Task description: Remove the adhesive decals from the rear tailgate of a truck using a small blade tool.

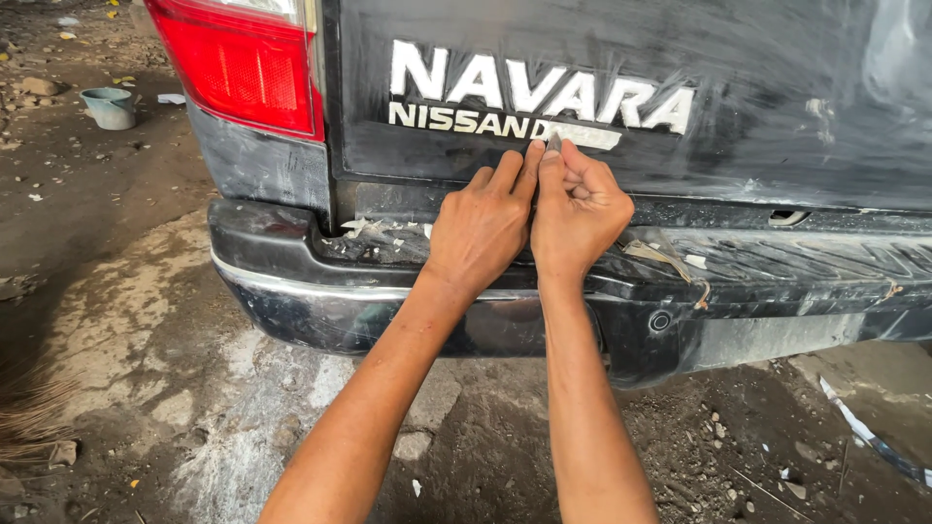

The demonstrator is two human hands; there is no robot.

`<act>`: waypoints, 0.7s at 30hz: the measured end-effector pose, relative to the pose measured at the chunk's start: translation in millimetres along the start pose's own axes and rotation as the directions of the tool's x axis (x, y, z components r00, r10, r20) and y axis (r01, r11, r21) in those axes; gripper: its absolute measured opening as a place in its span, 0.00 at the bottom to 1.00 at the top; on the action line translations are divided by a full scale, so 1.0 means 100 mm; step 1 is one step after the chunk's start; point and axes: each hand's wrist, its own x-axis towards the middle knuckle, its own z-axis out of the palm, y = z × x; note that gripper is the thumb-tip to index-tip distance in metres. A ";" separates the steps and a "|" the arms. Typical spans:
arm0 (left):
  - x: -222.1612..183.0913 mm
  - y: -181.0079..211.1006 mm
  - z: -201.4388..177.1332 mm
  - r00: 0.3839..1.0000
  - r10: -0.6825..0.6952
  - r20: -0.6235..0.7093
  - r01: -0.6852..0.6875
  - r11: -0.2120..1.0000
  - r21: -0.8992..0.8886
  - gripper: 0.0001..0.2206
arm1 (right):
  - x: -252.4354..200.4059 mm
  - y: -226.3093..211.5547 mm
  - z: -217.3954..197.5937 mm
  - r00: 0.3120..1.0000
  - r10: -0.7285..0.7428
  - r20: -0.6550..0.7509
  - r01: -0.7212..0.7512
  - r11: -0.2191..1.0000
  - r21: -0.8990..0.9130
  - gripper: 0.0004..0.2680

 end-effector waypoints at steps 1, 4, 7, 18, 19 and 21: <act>0.00 0.00 0.00 1.000 0.000 0.000 0.000 1.000 0.000 0.28 | 0.01 0.00 0.00 1.000 0.000 0.000 0.000 1.000 0.000 0.06; -0.01 0.00 0.00 1.000 -0.005 -0.008 0.005 1.000 -0.006 0.27 | 0.00 -0.03 -0.01 1.000 0.016 0.008 -0.016 1.000 0.024 0.06; 0.00 0.00 0.00 0.999 0.005 -0.036 -0.004 1.000 0.004 0.27 | 0.02 -0.05 -0.01 0.999 0.051 0.006 -0.051 0.999 0.014 0.06; -0.02 0.00 0.02 0.998 -0.002 -0.056 0.002 1.000 -0.010 0.27 | -0.01 -0.09 0.17 0.954 0.275 -0.116 -0.221 0.912 0.346 0.05; -0.02 0.00 0.00 0.998 -0.001 -0.055 0.000 1.000 -0.007 0.27 | -0.03 -0.10 0.19 0.954 0.276 -0.116 -0.221 0.911 0.349 0.05; -0.01 0.01 -0.01 0.999 -0.011 -0.050 0.009 1.000 -0.025 0.27 | -0.04 -0.12 0.24 0.936 0.311 -0.167 -0.231 0.897 0.378 0.06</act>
